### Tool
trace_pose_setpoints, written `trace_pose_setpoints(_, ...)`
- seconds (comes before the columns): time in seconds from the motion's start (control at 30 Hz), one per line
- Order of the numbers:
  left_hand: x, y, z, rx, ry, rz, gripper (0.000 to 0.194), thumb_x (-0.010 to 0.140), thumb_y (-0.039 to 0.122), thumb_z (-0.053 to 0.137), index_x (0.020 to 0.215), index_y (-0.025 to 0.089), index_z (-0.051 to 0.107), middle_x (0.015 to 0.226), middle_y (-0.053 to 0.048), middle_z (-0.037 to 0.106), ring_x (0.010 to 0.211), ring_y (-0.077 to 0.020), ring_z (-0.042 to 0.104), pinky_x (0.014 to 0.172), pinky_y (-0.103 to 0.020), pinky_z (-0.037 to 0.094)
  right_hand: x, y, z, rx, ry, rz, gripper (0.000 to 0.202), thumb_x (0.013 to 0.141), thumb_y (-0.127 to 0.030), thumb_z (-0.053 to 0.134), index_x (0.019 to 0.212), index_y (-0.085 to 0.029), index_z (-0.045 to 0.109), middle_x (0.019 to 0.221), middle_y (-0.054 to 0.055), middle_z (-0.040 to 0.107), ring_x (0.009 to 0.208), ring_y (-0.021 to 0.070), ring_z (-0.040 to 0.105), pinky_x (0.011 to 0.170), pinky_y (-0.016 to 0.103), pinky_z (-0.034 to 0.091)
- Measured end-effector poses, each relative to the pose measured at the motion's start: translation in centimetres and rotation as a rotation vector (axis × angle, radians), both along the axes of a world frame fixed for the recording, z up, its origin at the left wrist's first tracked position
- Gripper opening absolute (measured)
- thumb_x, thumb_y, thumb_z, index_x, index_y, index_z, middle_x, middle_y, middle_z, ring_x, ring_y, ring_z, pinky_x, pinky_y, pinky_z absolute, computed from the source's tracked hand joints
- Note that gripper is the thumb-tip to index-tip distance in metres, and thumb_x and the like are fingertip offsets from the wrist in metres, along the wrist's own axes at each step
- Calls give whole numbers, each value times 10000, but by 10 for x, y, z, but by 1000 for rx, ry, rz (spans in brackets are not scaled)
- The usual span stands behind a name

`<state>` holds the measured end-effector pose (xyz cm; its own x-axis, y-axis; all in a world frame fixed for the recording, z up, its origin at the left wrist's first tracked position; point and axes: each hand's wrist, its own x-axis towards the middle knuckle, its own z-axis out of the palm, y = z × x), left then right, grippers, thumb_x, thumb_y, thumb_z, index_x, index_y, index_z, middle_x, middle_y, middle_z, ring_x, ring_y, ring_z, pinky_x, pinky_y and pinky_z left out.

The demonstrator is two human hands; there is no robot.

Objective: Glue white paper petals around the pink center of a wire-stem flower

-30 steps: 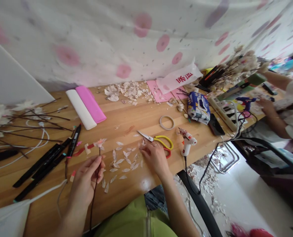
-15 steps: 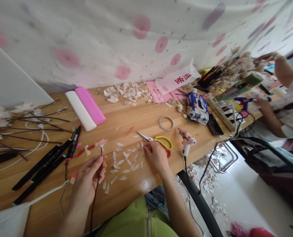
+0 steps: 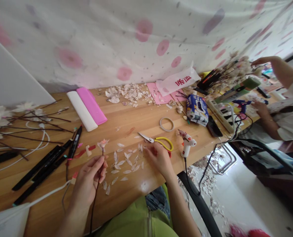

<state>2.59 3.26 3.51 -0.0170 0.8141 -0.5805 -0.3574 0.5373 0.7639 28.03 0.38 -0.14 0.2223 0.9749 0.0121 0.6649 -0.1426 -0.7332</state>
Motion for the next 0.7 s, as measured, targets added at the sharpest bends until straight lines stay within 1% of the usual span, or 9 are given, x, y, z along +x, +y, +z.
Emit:
trace_pose_setpoints(0.07, 1, 0, 1, -4, -5, -6, 470, 459, 464, 962, 750, 161, 750, 573, 42, 600, 418, -52, 454, 344, -136, 310, 0, -2, 2, 17, 87, 0, 176, 922, -336, 605, 805, -207, 636, 707, 15, 651, 621, 166, 587, 580, 259, 457)
trace_pose_setpoints(0.1, 3, 0, 2, -4, -9, -11, 475, 455, 468, 965, 747, 160, 751, 572, 41, 601, 419, -53, 454, 342, -136, 311, -1, -3, 3, 30, 128, 1, 184, 920, -349, 608, 807, -206, 633, 709, 16, 663, 611, 160, 597, 571, 254, 467)
trace_pose_setpoints(0.17, 7, -1, 4, -2, -18, -23, 471, 453, 471, 968, 730, 158, 751, 576, 39, 606, 420, -51, 451, 341, -135, 312, -4, -4, 7, 66, 203, 15, 190, 921, -379, 615, 855, -203, 643, 762, 33, 703, 644, 163, 639, 595, 257, 507)
trace_pose_setpoints(0.23, 14, -2, 8, 4, -31, -43, 458, 463, 470, 969, 716, 156, 752, 582, 35, 613, 419, -47, 447, 342, -132, 314, -10, -4, 14, 111, 265, 43, 192, 930, -383, 618, 963, -200, 669, 821, 47, 732, 688, 170, 667, 632, 268, 539)
trace_pose_setpoints(0.3, 21, -4, 14, 10, -48, -67, 449, 484, 474, 964, 727, 156, 761, 585, 30, 618, 420, -46, 447, 344, -130, 319, -17, -3, 26, 164, 308, 81, 172, 943, -340, 622, 1028, -207, 691, 859, 49, 740, 716, 168, 666, 663, 277, 547)
trace_pose_setpoints(0.43, 31, -6, 27, 39, -80, -93, 391, 586, 477, 930, 768, 169, 771, 610, 29, 626, 441, -38, 458, 360, -108, 329, -34, 4, 56, 286, 362, 168, 94, 950, -244, 633, 970, -234, 724, 866, 30, 710, 786, 167, 635, 733, 295, 528)
trace_pose_setpoints(0.53, 34, -5, 36, 66, -98, -100, 406, 591, 496, 929, 779, 173, 772, 623, 30, 627, 438, -38, 459, 347, -106, 326, -45, 10, 79, 377, 382, 226, 115, 963, -203, 624, 992, -255, 723, 866, 18, 682, 835, 172, 628, 773, 312, 519)
trace_pose_setpoints(0.6, 35, -3, 41, 89, -112, -105, 431, 569, 510, 938, 766, 167, 767, 609, 33, 615, 427, -42, 454, 332, -114, 329, -50, 14, 92, 439, 358, 253, 144, 973, -168, 613, 1015, -262, 715, 879, 18, 676, 857, 174, 630, 778, 316, 517)
trace_pose_setpoints(0.7, 36, -2, 51, 126, -128, -101, 417, 584, 500, 936, 747, 160, 758, 607, 38, 602, 424, -43, 454, 321, -114, 333, -56, 18, 106, 533, 273, 281, 185, 980, -111, 589, 1039, -250, 697, 923, 24, 696, 885, 167, 652, 780, 302, 530)
